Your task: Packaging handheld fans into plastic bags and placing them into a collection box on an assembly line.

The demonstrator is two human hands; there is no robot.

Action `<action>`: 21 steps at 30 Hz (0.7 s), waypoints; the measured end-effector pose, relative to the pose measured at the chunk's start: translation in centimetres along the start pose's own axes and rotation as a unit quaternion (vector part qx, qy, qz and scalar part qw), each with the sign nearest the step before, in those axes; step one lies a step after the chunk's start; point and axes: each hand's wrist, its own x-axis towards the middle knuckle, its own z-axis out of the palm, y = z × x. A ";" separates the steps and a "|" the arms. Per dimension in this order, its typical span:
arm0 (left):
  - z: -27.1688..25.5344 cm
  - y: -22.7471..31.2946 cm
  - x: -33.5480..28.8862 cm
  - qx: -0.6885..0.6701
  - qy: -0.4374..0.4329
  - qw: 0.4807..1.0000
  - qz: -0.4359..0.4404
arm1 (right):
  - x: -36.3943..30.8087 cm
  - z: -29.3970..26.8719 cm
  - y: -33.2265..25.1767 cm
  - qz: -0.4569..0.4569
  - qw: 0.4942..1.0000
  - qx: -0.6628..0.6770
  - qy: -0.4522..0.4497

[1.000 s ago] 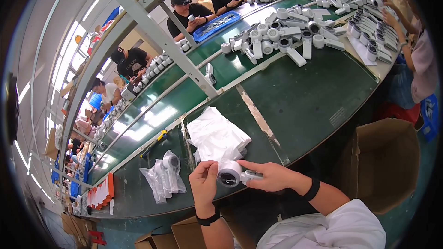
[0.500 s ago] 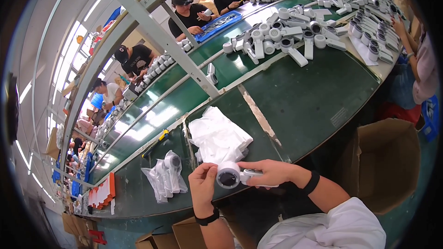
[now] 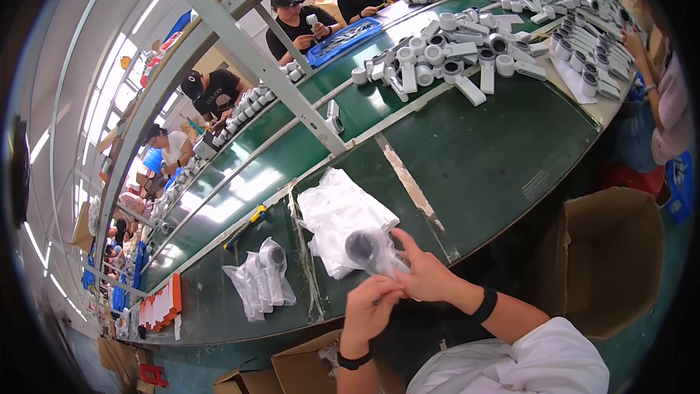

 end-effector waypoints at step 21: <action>1.9 -3.3 -4.0 -0.450 0.167 0.852 -0.209 | 0.5 2.4 -1.0 -0.398 0.826 -0.233 0.324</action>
